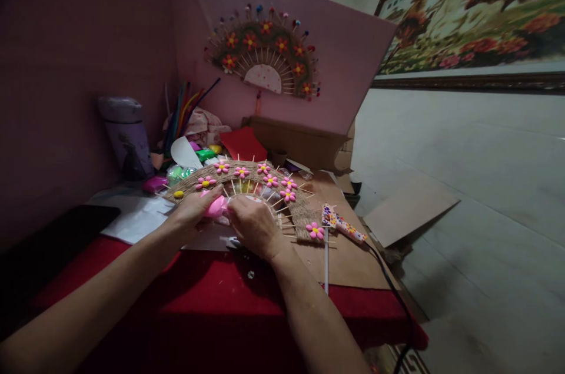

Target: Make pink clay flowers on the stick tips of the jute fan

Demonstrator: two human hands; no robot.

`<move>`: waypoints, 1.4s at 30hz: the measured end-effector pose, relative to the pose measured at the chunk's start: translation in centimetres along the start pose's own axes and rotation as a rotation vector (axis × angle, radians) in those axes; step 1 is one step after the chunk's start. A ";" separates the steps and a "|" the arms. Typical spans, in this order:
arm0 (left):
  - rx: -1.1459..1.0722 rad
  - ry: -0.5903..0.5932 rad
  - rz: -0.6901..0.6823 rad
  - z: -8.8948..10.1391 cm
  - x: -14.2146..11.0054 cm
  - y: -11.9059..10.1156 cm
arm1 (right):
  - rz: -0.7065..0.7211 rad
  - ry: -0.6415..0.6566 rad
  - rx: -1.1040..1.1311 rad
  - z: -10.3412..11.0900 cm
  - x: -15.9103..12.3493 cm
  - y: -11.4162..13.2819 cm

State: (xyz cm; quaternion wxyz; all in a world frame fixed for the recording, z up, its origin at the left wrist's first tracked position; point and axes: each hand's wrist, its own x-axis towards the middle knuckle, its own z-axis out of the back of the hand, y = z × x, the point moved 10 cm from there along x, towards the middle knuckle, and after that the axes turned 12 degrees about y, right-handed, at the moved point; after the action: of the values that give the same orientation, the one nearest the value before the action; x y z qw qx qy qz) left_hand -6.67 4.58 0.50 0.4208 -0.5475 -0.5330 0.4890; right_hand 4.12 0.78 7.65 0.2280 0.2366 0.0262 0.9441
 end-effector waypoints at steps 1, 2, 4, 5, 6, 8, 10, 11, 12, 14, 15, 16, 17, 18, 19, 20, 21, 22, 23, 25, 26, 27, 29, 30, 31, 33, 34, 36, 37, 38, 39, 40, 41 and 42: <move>-0.012 0.011 -0.001 -0.1 0.0 0.0 | -0.022 -0.018 0.096 0.1 -0.1 -0.4; -0.028 0.023 -0.003 -0.2 0.1 0.0 | -0.056 -0.037 0.219 0.3 -0.1 -0.9; -0.055 0.041 -0.013 -0.3 0.2 -0.1 | -0.141 -0.067 0.547 0.2 -0.3 -2.4; -0.066 0.045 -0.017 -0.3 0.2 -0.1 | -0.176 -0.084 0.740 0.1 -0.5 -3.0; -0.079 0.039 -0.019 -0.1 0.2 -0.1 | -0.198 -0.111 0.934 0.0 -0.6 -3.6; -0.126 -0.006 -0.023 0.4 0.1 -0.2 | -0.198 -0.220 1.258 0.6 -0.9 -4.4; -0.198 -0.048 -0.042 0.8 0.0 -0.4 | -0.187 -0.365 1.414 1.7 -1.4 -5.3; -0.233 -0.049 -0.058 0.8 0.0 -0.6 | -0.186 -0.394 1.442 1.9 -1.5 -5.6; -0.264 -0.039 -0.077 0.7 0.0 -0.8 | -0.204 -0.404 1.451 1.8 -1.6 -5.9; -0.314 0.004 -0.113 0.2 0.0 -1.2 | -0.249 -0.359 1.405 1.0 -1.5 -6.0; -0.334 0.023 -0.129 0.0 -0.1 -1.3 | -0.247 -0.353 1.359 0.8 -1.4 -6.0; -0.352 0.039 -0.143 -0.1 -0.1 -1.5 | -0.254 -0.314 1.325 0.3 -1.2 -5.8; -0.370 0.051 -0.152 -0.2 -0.1 -1.5 | -0.261 -0.288 1.307 -0.2 -1.1 -5.7; -0.388 0.059 -0.157 -0.3 -0.2 -1.6 | -0.259 -0.277 1.295 -0.4 -1.0 -5.5; -0.405 0.061 -0.158 -0.3 -0.2 -1.6 | -0.257 -0.274 1.282 -0.5 -1.0 -5.4; -0.421 0.057 -0.154 -0.2 -0.2 -1.6 | -0.252 -0.281 1.261 -0.5 -1.0 -5.3; -0.434 0.049 -0.148 -0.2 -0.3 -1.5 | -0.250 -0.294 1.228 -0.3 -1.0 -5.2; -0.442 0.041 -0.142 -0.1 -0.3 -1.5 | -0.251 -0.305 1.180 0.0 -1.1 -5.1; -0.447 0.034 -0.139 -0.1 -0.3 -1.4 | -0.255 -0.310 1.119 0.2 -1.1 -5.0; -0.447 0.027 -0.140 -0.1 -0.4 -1.4 | -0.254 -0.300 0.981 0.7 -1.2 -4.7; -0.444 0.027 -0.144 -0.1 -0.4 -1.5 | -0.245 -0.292 0.914 0.9 -1.2 -4.4; -0.441 0.024 -0.148 -0.1 -0.4 -1.5 | -0.228 -0.286 0.853 1.2 -1.2 -4.1; -0.432 0.023 -0.159 -0.1 -0.4 -1.6 | -0.188 -0.280 0.762 1.6 -1.1 -3.4; -0.425 0.027 -0.164 -0.2 -0.4 -1.6 | -0.172 -0.282 0.735 1.8 -1.1 -3.2; -0.415 0.035 -0.168 -0.2 -0.4 -1.6 | -0.160 -0.284 0.721 1.8 -1.0 -3.0; -0.393 0.058 -0.173 -0.4 -0.3 -1.6 | -0.152 -0.284 0.714 1.8 -1.0 -2.8; -0.385 0.072 -0.174 -0.6 -0.3 -1.6 | -0.155 -0.283 0.715 1.8 -1.0 -2.8; -0.378 0.102 -0.184 -0.8 -0.3 -1.7 | -0.170 -0.276 0.709 1.5 -1.1 -2.9; -0.379 0.126 -0.196 -1.0 -0.3 -1.8 | -0.177 -0.271 0.701 1.4 -1.1 -3.0; -0.381 0.157 -0.207 -1.2 -0.4 -2.0 | -0.181 -0.264 0.690 1.3 -1.2 -3.0; -0.384 0.193 -0.215 -1.5 -0.4 -2.2 | -0.181 -0.253 0.678 1.1 -1.2 -3.1; -0.390 0.230 -0.219 -1.9 -0.5 -2.4 | -0.179 -0.240 0.667 0.9 -1.2 -3.1; -0.401 0.263 -0.216 -2.1 -0.6 -2.5 | -0.175 -0.228 0.662 0.8 -1.2 -3.1; -0.413 0.288 -0.207 -2.4 -0.6 -2.6 | -0.171 -0.219 0.664 0.6 -1.1 -3.1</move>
State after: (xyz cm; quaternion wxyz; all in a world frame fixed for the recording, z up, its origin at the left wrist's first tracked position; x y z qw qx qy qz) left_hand -4.74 4.29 3.46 0.4195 -0.6283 -0.6091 0.2413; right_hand 6.63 3.05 7.22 0.2184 0.3943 0.3265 0.8308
